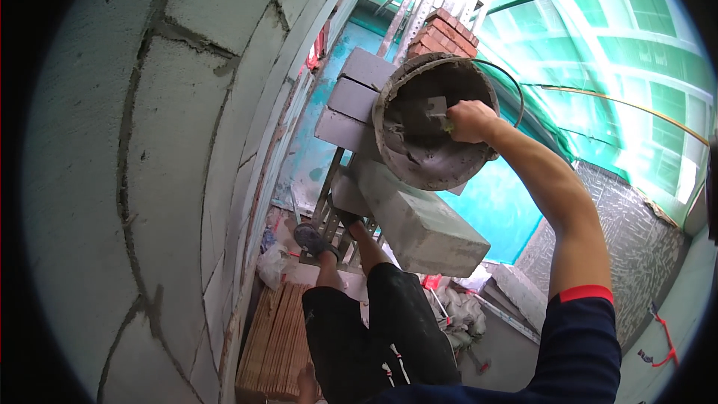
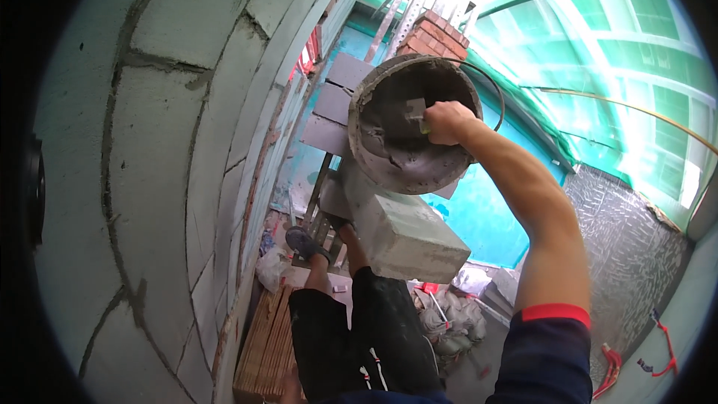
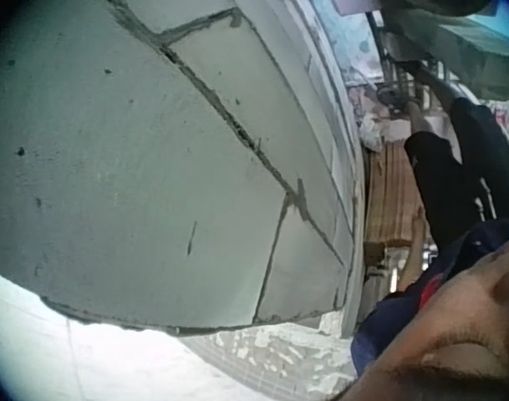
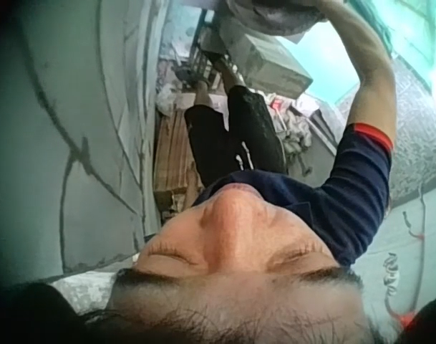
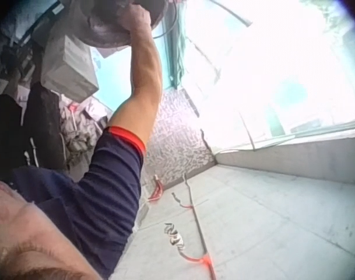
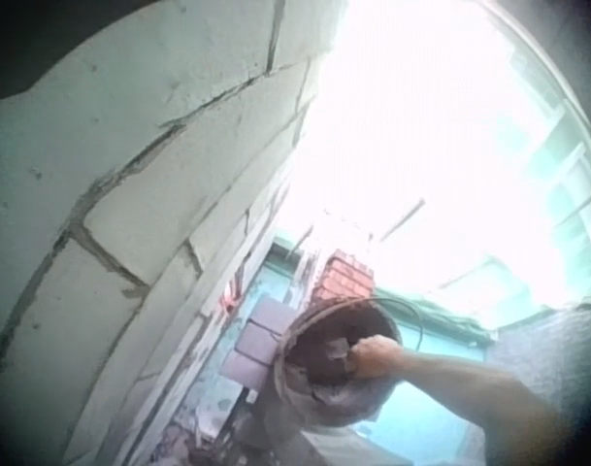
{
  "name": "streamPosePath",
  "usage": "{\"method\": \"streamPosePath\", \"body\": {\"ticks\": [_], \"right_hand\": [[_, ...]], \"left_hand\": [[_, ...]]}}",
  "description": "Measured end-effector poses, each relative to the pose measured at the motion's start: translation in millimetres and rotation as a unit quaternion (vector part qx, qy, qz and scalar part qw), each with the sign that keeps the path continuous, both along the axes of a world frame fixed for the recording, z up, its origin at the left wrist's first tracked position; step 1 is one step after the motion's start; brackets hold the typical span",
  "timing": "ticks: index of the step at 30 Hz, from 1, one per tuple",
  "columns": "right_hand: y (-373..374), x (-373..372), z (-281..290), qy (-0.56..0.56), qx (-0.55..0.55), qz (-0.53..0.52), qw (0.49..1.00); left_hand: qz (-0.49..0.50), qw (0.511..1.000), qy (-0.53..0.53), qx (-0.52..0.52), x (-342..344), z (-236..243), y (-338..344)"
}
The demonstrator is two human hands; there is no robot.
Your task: The person applies mortar with a trowel to a course of bricks, then places a new brick on top of the mortar, and finally levels the brick and scrapes off excess mortar.
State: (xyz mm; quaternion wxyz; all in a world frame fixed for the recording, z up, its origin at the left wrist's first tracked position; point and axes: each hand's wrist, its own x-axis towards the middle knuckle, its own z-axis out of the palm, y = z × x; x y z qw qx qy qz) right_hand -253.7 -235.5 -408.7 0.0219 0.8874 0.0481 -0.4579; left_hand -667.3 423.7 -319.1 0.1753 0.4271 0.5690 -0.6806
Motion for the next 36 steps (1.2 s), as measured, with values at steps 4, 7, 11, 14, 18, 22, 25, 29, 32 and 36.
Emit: {"method": "streamPosePath", "body": {"ticks": [4,7,11,14,18,22,25,29,32,36], "right_hand": [[4,-8,20,0.003,0.001,-0.005,1.000],[8,1,35,-0.006,0.013,0.059,0.998],[5,-1,58,-0.020,0.031,0.071,0.997],[-6,-9,84,-0.033,0.034,0.051,0.998],[-9,-54,112,-0.062,0.025,-0.097,0.993],[-9,-143,151,-0.121,0.158,-0.326,0.924],[28,-223,193,-0.145,0.228,-0.501,0.822],[121,-317,253,-0.191,0.352,-0.685,0.609],[200,-369,257,-0.325,0.141,-0.580,0.734],[276,-388,177,-0.264,0.257,-0.691,0.622]], "left_hand": [[0.219,0.966,-0.133,0.017,-80,-34,37],[0.161,0.960,-0.218,0.070,-82,-35,43],[0.268,0.925,-0.256,0.084,-69,-32,39],[-0.036,0.958,-0.280,0.055,-72,-59,78],[-0.063,0.953,-0.294,0.040,56,-37,10],[-0.161,0.852,-0.481,-0.126,121,-70,-21],[-0.164,0.801,-0.544,-0.188,169,-89,-74],[-0.229,0.671,-0.618,-0.339,248,-60,-189],[-0.330,0.526,-0.651,-0.436,292,-27,-257],[-0.400,0.361,-0.644,-0.543,323,-21,-319]]}}
